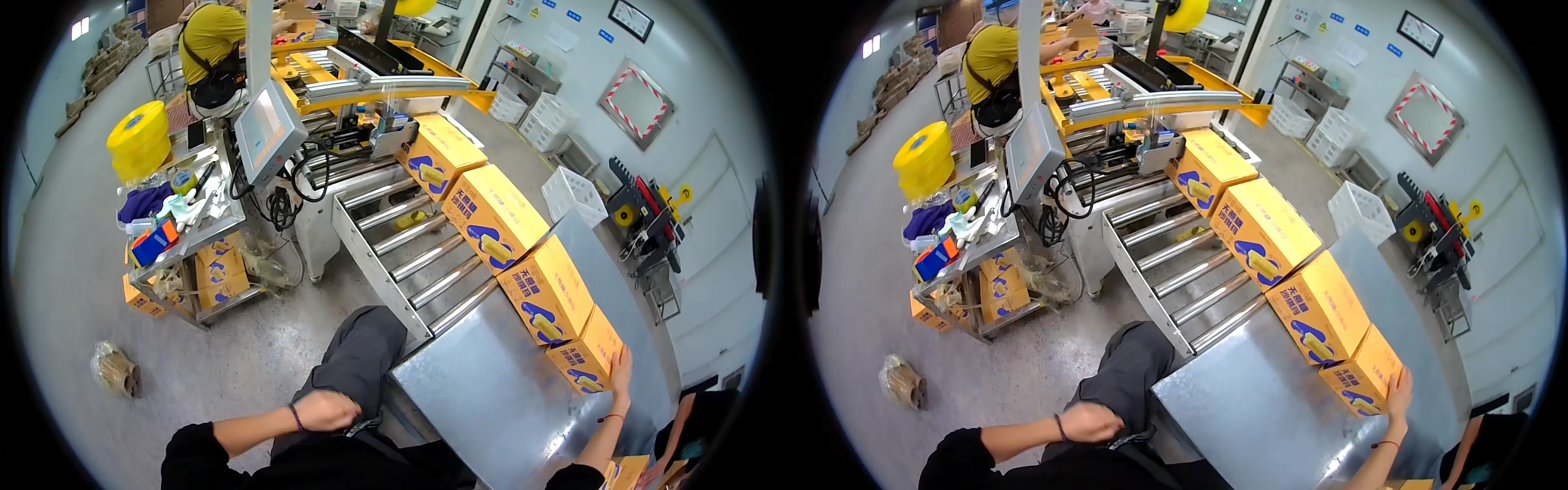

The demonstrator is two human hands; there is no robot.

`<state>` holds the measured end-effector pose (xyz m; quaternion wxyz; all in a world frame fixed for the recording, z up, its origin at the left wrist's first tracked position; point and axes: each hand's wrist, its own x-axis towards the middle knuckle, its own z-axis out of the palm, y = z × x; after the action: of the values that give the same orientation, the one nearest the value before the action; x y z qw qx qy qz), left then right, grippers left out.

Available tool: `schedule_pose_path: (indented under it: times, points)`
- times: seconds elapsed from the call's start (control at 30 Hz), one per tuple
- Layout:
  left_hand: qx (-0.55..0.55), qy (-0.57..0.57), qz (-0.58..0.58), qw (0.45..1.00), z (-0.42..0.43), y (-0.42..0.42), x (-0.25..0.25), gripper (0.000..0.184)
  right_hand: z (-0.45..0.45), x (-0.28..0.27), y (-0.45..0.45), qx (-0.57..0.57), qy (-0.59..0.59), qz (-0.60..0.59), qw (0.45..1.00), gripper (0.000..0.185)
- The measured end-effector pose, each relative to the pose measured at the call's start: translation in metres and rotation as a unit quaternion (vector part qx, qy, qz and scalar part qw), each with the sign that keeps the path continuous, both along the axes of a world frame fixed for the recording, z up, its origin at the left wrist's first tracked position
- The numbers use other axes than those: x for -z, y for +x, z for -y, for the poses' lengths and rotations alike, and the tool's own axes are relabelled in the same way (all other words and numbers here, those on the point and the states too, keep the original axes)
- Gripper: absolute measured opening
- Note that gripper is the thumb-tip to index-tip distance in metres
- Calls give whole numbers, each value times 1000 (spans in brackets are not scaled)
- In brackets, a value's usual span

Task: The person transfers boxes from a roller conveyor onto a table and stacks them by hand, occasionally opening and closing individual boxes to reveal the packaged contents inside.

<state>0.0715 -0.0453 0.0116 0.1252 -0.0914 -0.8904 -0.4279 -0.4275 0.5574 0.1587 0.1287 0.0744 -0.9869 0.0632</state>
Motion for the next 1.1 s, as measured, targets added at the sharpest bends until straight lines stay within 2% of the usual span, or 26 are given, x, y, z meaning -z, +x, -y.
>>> schedule_pose_path:
  times: [0.03, 0.07, 0.13, 0.17, 0.23, 0.3, 0.37, 0.4, 0.43, 0.47, 0.5, 0.53, 0.6, 0.63, 0.67, 0.73, 0.8, 0.87, 0.97, 1.03, 1.1]
  points:
    - [63, -14, -15, 998, -15, 1, 4, 16, -1, -4, -1, -8, 49, 3, 999, 59]
    - [66, -14, -12, 998, -26, 1, 13, 16, -1, -8, -1, -5, 49, 5, 999, 59]
    - [33, -22, -11, 999, -35, -11, 32, 17, 27, -30, 5, -31, -93, 31, 995, 60]
    - [37, -24, -15, 999, -36, -18, 32, 17, 42, -32, 4, -28, -95, 27, 995, 60]
    - [63, -97, 57, 992, -33, -29, 29, 19, 70, -24, 7, 38, -37, 37, 998, 56]
    - [47, -95, 28, 994, -36, -27, 27, 17, 83, -23, 41, 51, 15, -33, 998, 54]
    - [57, -82, -7, 995, -38, -27, 22, 16, 97, -5, 124, 70, -80, -256, 961, 50]
    - [43, -73, -8, 996, -42, -28, 24, 15, 133, -49, 194, 103, 28, -213, 971, 47]
    - [41, -73, 12, 996, -43, -30, 23, 11, 159, -63, 244, 115, 26, -177, 977, 47]
    - [41, -85, 19, 995, -46, -32, 20, 10, 153, -33, 274, 68, 11, -167, 984, 51]
    - [35, -102, 24, 994, -47, -33, 15, 9, 165, -22, 300, 8, 84, -117, 990, 51]
    - [51, -125, 24, 990, -48, -34, 17, 9, 188, -29, 320, 35, 61, -108, 992, 55]
    - [57, -152, 58, 985, -59, -30, 6, 11, 183, -42, 318, 71, -39, -87, 993, 79]
    - [85, -159, 59, 982, -68, -29, 4, 11, 173, -42, 312, 98, -93, -92, 987, 88]
    - [71, -158, 58, 983, -74, -28, 0, 11, 155, -45, 313, 120, -99, -89, 984, 88]
    - [51, -139, 56, 987, -58, -22, 12, 12, 166, -43, 323, 115, 10, -66, 991, 99]
    - [45, -159, 56, 985, -56, -19, 10, 12, 122, -40, 328, 155, 38, -87, 983, 97]
    - [40, -176, 65, 981, -55, -18, 10, 14, 62, -33, 331, 210, 17, -80, 974, 93]
    - [36, -163, 55, 984, -43, -33, 32, 15, -22, -5, 323, 299, 88, -126, 942, 88]
    - [30, -173, 51, 983, -42, -35, 34, 15, -98, 8, 319, 362, 116, -104, 919, 88]
    - [20, -176, 53, 983, -42, -34, 34, 15, -108, -34, 302, 478, 87, 54, 873, 84]
